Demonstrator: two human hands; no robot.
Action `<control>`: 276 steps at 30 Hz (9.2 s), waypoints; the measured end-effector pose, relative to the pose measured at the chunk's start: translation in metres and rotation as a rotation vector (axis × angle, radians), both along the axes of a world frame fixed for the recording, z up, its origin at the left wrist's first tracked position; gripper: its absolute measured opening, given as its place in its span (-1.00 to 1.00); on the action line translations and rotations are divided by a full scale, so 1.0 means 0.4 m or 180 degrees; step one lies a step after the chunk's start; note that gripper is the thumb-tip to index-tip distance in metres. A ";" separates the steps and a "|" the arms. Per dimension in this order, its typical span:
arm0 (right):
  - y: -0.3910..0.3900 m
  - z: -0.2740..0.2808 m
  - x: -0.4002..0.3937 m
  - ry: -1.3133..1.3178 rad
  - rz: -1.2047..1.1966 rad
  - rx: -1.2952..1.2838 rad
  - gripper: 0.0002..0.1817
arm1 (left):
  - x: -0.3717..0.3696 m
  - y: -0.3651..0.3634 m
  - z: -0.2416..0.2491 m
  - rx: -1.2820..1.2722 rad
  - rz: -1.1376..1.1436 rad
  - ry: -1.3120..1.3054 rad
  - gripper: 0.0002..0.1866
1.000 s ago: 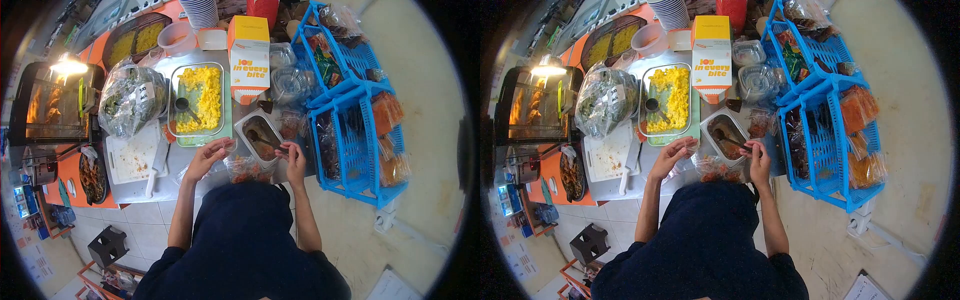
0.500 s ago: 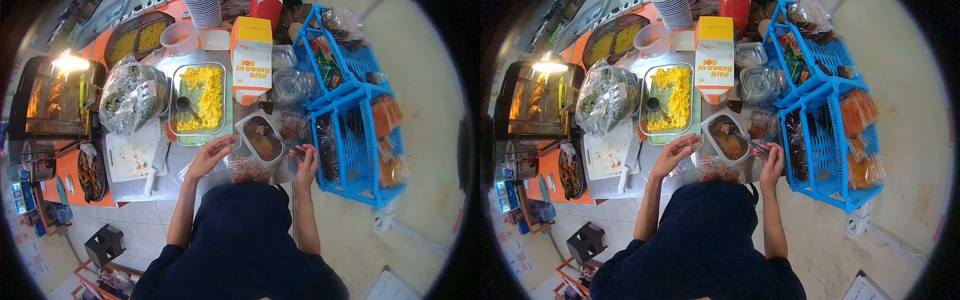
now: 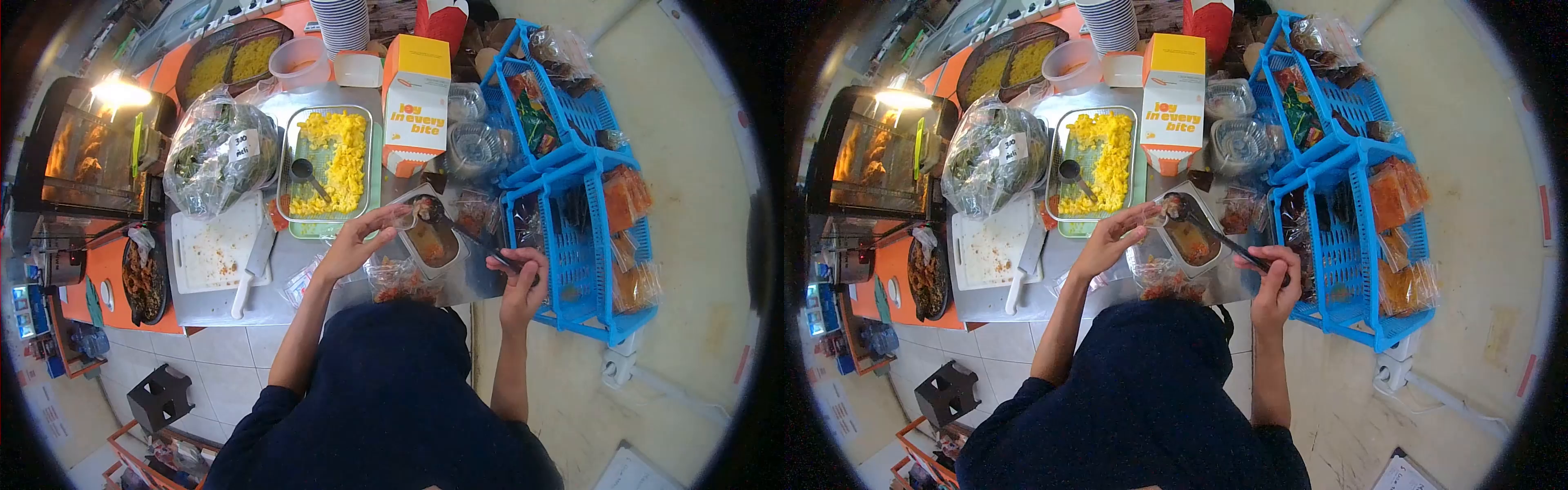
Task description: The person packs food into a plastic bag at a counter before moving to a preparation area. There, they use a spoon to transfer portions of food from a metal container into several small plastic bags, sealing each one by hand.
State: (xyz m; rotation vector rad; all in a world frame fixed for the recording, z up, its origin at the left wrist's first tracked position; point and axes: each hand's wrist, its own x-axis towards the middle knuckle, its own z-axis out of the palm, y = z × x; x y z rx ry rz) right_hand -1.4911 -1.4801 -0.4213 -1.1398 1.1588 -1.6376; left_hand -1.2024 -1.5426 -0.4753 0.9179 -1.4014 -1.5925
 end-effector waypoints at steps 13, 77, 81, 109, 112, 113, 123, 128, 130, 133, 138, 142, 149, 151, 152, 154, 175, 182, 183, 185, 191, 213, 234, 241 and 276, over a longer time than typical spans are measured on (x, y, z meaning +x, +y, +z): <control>0.001 0.063 -0.003 0.1948 0.1092 -0.1012 -0.67 | -0.021 -0.019 0.002 0.0113 0.0122 0.0097 -0.47; 0.036 -0.090 0.185 0.1774 0.1447 0.0005 -0.84 | -0.007 0.253 -0.008 0.0351 0.0715 0.0017 -0.88; 0.065 -0.113 0.193 0.1909 0.1909 0.0029 -0.85 | 0.022 0.301 -0.023 0.0157 0.0642 -0.0400 -0.91; 0.174 -0.156 0.028 0.2763 0.2183 0.1856 -0.73 | 0.107 0.222 -0.377 -0.1476 0.1430 -0.3137 -0.72; 0.176 -0.124 0.036 0.2647 0.1982 0.1769 -0.74 | 0.099 0.207 -0.313 -0.1700 0.2029 -0.2797 -0.71; 0.170 -0.106 0.049 0.2641 0.1967 0.1781 -0.74 | 0.095 0.203 -0.274 -0.1814 0.2297 -0.2737 -0.70; 0.068 -0.118 0.206 0.0919 0.1133 0.1580 -0.69 | -0.029 0.175 -0.019 -0.2647 0.0844 -0.2560 -0.47; 0.070 -0.142 0.184 0.0543 0.0958 0.1718 -0.77 | -0.037 0.168 -0.015 -0.2456 0.0957 -0.2258 -0.49; 0.064 -0.114 0.195 0.0645 0.1061 0.1850 -0.80 | -0.034 0.178 0.001 -0.2311 0.1124 -0.2078 -0.67; 0.036 -0.222 0.183 0.0309 0.1375 0.1635 -0.81 | -0.016 0.209 -0.003 -0.1787 0.1458 -0.1293 -0.72; -0.040 -0.184 0.280 0.0618 0.2256 0.1288 -0.73 | 0.006 0.267 0.014 -0.1010 0.2164 -0.0787 -0.79; -0.092 -0.169 0.330 0.1018 0.2733 0.1069 -0.75 | 0.037 0.286 0.011 -0.0961 0.2489 -0.0638 -0.78; -0.110 -0.136 0.393 0.1413 0.2985 0.0595 -0.89 | 0.055 0.326 0.058 -0.1107 0.2964 -0.1134 -0.72; -0.109 -0.124 0.394 0.1388 0.3178 0.0526 -0.92 | 0.054 0.324 0.076 -0.0871 0.2939 -0.1212 -0.74; -0.109 -0.123 0.392 0.1285 0.3216 0.0477 -0.90 | 0.048 0.319 0.082 -0.0620 0.2904 -0.1325 -0.75; -0.116 -0.136 0.372 0.1212 0.3142 0.0634 -0.88 | 0.036 0.304 0.066 -0.0840 0.2920 -0.1495 -0.75; -0.112 -0.149 0.341 0.2199 0.3147 0.0710 -0.66 | 0.011 0.224 -0.002 -0.0595 0.2179 -0.2419 -0.82; -0.105 -0.083 0.372 0.2197 0.3044 0.0183 -0.66 | -0.006 0.216 0.007 -0.0853 0.2868 -0.1857 -0.84; -0.105 -0.082 0.368 0.2207 0.3039 0.0187 -0.66 | -0.010 0.211 0.011 -0.0927 0.2941 -0.1873 -0.85; -0.110 -0.082 0.362 0.2074 0.2832 0.0216 -0.67 | -0.012 0.202 0.019 -0.1061 0.2995 -0.1693 -0.84; -0.111 -0.065 0.355 0.2332 0.2525 -0.0264 -0.68 | 0.009 0.184 0.047 -0.1066 0.2541 -0.1682 -0.86; -0.111 -0.038 0.303 0.2712 0.0295 -0.0453 -0.81 | -0.058 0.127 0.145 -0.1233 0.2154 -0.0931 -0.75; -0.061 0.022 0.139 0.1747 0.1659 0.0497 -0.41 | 0.012 0.118 0.224 -0.0788 0.1062 -0.0133 -0.40; -0.049 0.040 0.086 0.1903 0.1600 0.0480 -0.37 | 0.122 0.117 0.078 -0.0272 0.0175 -0.0067 -0.70; -0.004 0.008 0.183 0.1970 0.1722 0.0177 -0.64 | 0.046 0.128 0.187 -0.0336 -0.1283 -0.1320 -0.39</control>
